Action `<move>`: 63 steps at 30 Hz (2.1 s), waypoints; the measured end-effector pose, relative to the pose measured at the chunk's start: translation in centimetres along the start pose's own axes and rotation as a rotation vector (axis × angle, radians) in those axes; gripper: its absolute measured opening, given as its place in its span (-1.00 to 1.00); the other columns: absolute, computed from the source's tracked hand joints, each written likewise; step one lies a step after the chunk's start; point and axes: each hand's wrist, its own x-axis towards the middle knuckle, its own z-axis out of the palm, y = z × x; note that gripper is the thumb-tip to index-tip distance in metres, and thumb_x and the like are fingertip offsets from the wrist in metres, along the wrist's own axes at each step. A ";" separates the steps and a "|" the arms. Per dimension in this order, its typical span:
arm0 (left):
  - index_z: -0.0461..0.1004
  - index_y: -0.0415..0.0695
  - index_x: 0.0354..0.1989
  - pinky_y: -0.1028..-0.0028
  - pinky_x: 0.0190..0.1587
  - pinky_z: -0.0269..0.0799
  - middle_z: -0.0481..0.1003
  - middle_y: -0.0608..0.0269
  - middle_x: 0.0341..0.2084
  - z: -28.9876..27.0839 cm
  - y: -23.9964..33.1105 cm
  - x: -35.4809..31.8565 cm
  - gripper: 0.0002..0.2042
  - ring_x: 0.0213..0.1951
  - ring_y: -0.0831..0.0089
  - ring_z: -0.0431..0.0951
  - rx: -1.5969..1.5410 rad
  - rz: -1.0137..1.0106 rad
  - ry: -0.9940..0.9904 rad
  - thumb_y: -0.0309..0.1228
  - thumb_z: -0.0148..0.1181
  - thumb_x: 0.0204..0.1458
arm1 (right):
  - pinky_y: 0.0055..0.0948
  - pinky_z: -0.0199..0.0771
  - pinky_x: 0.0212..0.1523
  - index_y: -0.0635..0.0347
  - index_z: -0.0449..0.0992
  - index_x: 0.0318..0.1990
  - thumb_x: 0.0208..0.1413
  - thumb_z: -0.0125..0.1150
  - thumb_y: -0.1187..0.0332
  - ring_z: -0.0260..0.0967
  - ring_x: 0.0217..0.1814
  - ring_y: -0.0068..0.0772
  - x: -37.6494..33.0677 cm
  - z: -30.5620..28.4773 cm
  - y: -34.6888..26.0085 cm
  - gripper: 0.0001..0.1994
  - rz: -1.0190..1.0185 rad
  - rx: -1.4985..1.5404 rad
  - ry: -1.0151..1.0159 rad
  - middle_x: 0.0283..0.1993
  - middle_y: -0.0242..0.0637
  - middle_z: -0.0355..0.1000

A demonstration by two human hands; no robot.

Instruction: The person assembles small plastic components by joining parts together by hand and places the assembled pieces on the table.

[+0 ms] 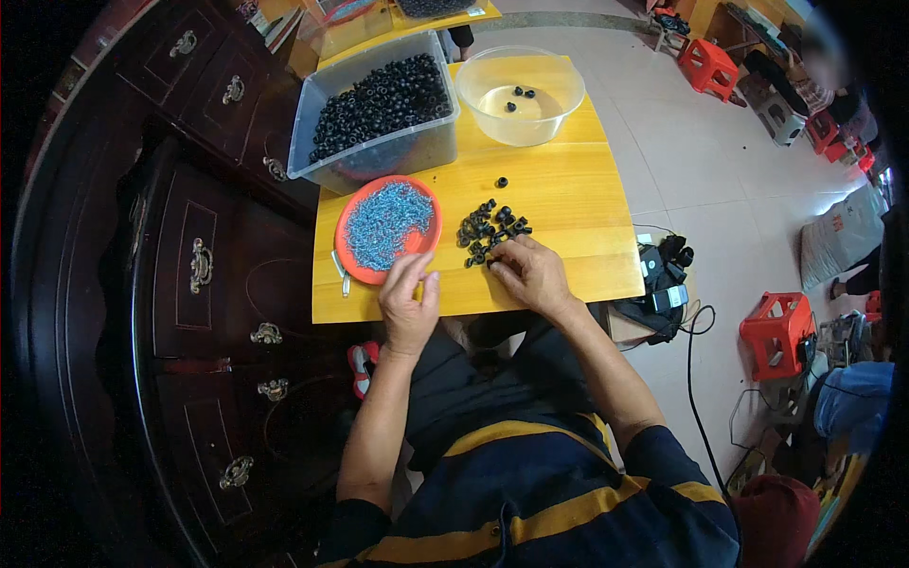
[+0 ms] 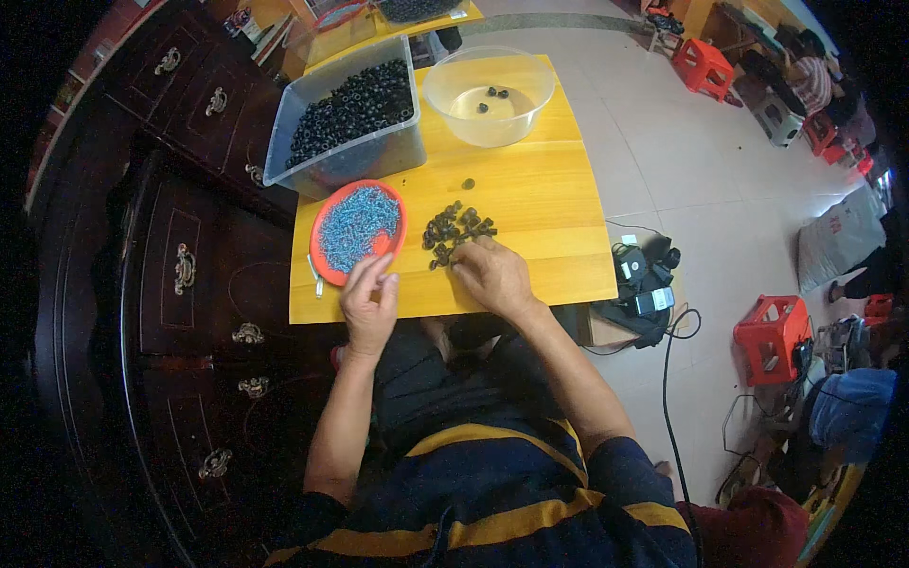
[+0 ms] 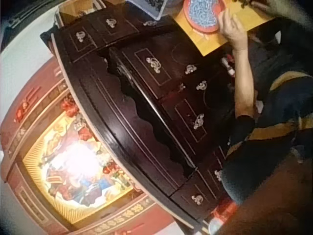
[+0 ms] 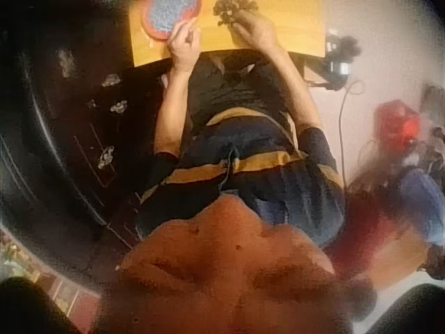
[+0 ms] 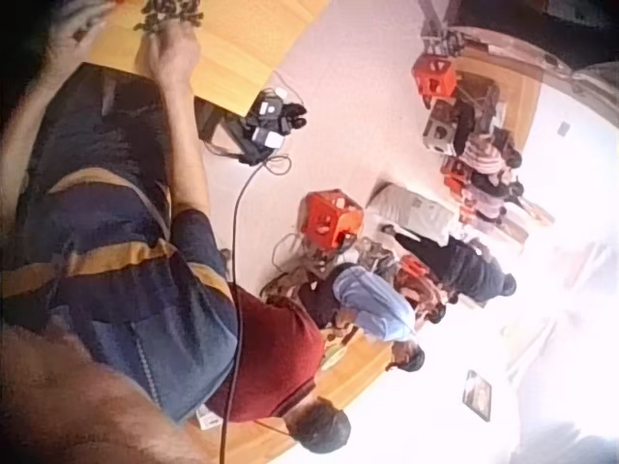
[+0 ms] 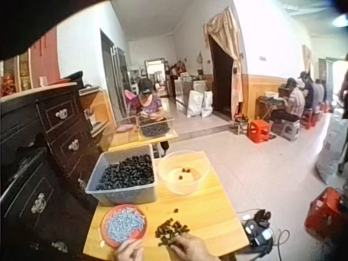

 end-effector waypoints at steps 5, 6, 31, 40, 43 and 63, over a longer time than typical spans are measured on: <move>0.57 -0.24 -0.12 0.28 -0.18 0.51 0.54 0.05 -0.25 -2.9 -3.5 2.7 -0.77 -0.24 0.10 0.59 0.186 -0.034 -0.065 -0.56 0.24 0.01 | -0.18 0.52 -0.29 0.07 0.59 -0.29 0.05 0.29 0.33 0.49 -0.27 -0.07 -0.3 0.3 0.0 -0.90 -0.058 -0.101 0.029 -0.38 -0.20 0.43; 0.57 -0.23 -0.13 0.25 -0.15 0.50 0.54 0.05 -0.25 -3.2 -3.9 3.2 -0.78 -0.22 0.07 0.58 0.261 -0.021 -0.115 -0.56 0.25 0.00 | -0.19 0.52 -0.30 0.07 0.59 -0.30 0.05 0.29 0.34 0.50 -0.27 -0.08 -0.4 0.3 0.0 -0.91 -0.068 -0.127 0.025 -0.38 -0.21 0.43; 0.65 -0.09 -0.39 0.12 -0.12 0.49 0.55 0.12 -0.38 -2.4 -5.8 5.6 -0.93 -0.21 0.07 0.55 0.519 0.141 -0.417 -0.45 0.29 -0.07 | -0.13 0.51 -0.29 0.07 0.51 -0.29 0.03 0.31 0.30 0.48 -0.25 -0.05 0.2 2.9 -0.9 -0.86 -0.064 -0.155 0.095 -0.31 -0.21 0.40; 0.55 -0.15 -0.41 0.09 -0.18 0.46 0.52 0.07 -0.41 -3.1 -6.0 6.5 -0.94 -0.24 0.00 0.52 0.537 0.178 -0.516 -0.48 0.25 -0.08 | -0.11 0.50 -0.22 0.11 0.43 -0.19 0.10 0.26 0.29 0.46 -0.19 -0.01 0.3 3.4 -0.7 -0.80 -0.074 -0.093 0.152 -0.26 -0.14 0.41; 0.56 -0.15 -0.46 0.10 -0.19 0.47 0.53 0.08 -0.42 -3.0 -5.9 7.1 -0.96 -0.23 0.03 0.52 0.517 0.195 -0.534 -0.47 0.26 -0.08 | -0.12 0.50 -0.22 0.10 0.43 -0.17 0.14 0.24 0.27 0.48 -0.19 -0.01 0.1 3.1 -0.9 -0.80 -0.040 -0.022 0.160 -0.23 -0.15 0.43; 0.57 -0.21 -0.43 0.16 -0.18 0.47 0.56 0.03 -0.41 -2.1 -4.8 8.5 -0.90 -0.26 0.03 0.57 0.481 0.122 -0.608 -0.45 0.31 -0.05 | -0.10 0.50 -0.14 0.17 0.45 -0.14 0.18 0.20 0.24 0.48 -0.13 0.04 0.1 2.4 0.2 -0.77 0.029 0.170 0.140 -0.22 -0.09 0.48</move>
